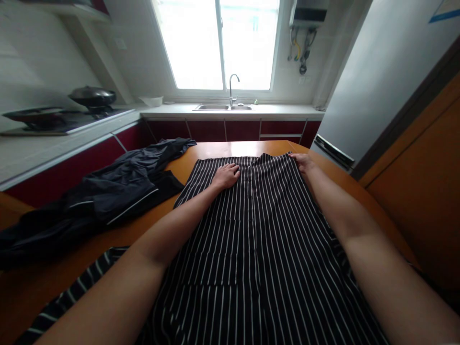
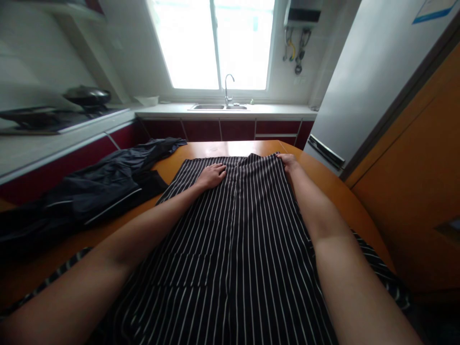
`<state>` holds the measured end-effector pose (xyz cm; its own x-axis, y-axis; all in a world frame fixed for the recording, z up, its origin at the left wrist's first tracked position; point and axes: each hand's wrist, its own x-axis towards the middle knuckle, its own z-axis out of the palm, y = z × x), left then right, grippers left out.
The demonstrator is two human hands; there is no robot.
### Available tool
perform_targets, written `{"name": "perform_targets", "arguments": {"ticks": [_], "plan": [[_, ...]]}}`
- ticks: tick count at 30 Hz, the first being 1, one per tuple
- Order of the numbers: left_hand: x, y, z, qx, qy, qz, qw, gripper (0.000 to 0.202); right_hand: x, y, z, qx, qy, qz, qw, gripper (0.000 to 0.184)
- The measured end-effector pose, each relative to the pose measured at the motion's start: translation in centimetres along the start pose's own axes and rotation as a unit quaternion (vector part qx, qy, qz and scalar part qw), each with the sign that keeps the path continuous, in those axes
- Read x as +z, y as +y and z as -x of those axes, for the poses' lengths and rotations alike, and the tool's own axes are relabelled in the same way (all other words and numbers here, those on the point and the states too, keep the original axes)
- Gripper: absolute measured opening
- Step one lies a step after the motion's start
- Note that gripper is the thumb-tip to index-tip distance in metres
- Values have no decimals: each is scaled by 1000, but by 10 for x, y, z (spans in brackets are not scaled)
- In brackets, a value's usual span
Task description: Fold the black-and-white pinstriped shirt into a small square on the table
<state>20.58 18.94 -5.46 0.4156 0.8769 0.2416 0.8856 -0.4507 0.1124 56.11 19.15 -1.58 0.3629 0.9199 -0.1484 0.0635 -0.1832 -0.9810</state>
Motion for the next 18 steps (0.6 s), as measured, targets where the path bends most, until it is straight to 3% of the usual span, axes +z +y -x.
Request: {"name": "perform_targets", "arguments": {"ticks": [3,6,13,18], "plan": [[0,0,0,2,-2,0,1000,52,-1,6,-9,-62,63,12,996,26],[0,0,0,3,1,-2,1000,51,-2,13,-15,-106,84,48,990,37],[-2,2,1,0,-5,1,1000,51,-5,35,-15,-166,89,202,961,38],[0,0,0,6,-2,-2,1000,52,-3,36,-10,-169,91,286,939,43]]}}
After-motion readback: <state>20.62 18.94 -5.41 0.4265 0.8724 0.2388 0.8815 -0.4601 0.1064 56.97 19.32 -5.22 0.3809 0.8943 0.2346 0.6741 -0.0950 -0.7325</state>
